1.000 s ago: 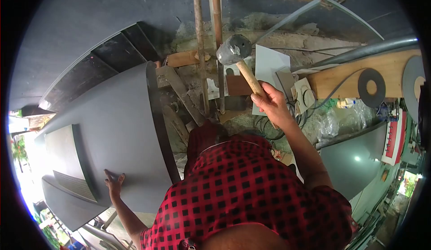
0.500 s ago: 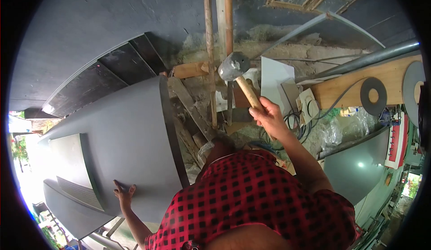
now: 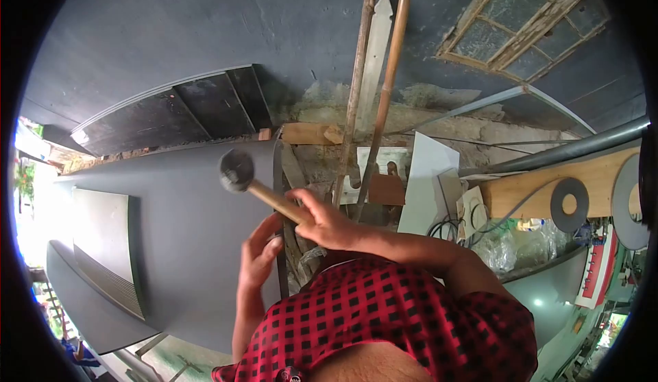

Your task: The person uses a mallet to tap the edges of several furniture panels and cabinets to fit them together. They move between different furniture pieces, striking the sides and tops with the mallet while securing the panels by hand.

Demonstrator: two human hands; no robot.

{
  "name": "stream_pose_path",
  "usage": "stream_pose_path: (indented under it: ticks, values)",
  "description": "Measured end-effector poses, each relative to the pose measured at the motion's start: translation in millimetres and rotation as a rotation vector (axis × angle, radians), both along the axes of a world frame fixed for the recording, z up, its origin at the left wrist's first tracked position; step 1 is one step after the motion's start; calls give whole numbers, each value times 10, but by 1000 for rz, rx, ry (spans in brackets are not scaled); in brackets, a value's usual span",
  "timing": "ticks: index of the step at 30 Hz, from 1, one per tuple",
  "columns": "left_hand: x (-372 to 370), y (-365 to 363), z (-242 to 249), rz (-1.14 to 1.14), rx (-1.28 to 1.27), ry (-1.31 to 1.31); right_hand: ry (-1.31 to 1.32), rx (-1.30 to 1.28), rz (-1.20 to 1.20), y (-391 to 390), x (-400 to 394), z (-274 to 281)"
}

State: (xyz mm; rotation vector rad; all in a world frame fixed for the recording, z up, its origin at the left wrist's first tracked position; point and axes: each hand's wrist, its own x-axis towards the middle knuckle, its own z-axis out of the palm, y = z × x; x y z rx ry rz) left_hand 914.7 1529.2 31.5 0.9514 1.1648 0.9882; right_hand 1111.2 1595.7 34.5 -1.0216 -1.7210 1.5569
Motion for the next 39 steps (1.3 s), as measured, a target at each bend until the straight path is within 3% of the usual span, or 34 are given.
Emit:
stream_pose_path:
  ticks: [1, 2, 3, 5, 6, 8, 10, 11, 15, 17, 19, 22, 25, 28, 29, 32, 34, 37, 39]
  values:
    - [218, 133, 39, -15, 81, -57, -16, -44, 65, 11, -83, -10]
    - [346, 207, -37, 53, 87, -131, 81, 83, 20, -14, -204, -30]
    - [445, 296, -96, 119, 95, -209, -15, 42, 88, 2, -203, 106]
    - [525, 434, -124, 216, 100, -211, -79, 356, -17, 31, -240, 87]
    - [543, 470, -130, 311, 93, -214, -75, 352, -22, 70, -230, 77]
    - [457, 566, -155, 329, 92, -224, 185, 86, 176, 248, -182, 37]
    - [425, 724, -111, 407, 85, -240, 246, -10, 236, 481, -36, 104]
    - [295, 793, -332, 439, 172, -174, 307, -99, 295, 614, 58, 121]
    - [-25, 1050, -679, 506, 161, -117, -132, -119, -128, 1378, 639, -736]
    - [-100, 1131, -757, 546, 113, -78, -274, -63, -281, 1741, 890, -788]
    - [-159, 1178, -764, 579, 65, -142, -270, -16, -397, 2146, 1083, -1347]
    - [-124, 1192, -740, 626, 73, -154, -325, -260, -572, 2588, 1124, -1588]
    - [-122, 1203, -766, 652, 66, -126, -292, -302, -771, 2837, 1093, -1816]
    - [-126, 1207, -789, 642, 92, -106, -181, -240, -715, 2994, 1167, -2051]
    - [-120, 1204, -795, 644, 71, -100, -154, -271, -816, 3010, 1142, -2099]
    - [-131, 1221, -819, 636, 92, -96, -97, -356, -825, 3106, 1153, -2377]
    - [-134, 1217, -817, 629, 81, -76, -36, -259, -753, 3110, 1129, -2477]
    - [-148, 1205, -853, 622, 82, -70, 178, -318, -667, 3095, 1146, -2458]
    - [-156, 1211, -864, 629, 71, -65, 175, -352, -706, 3085, 1166, -2434]
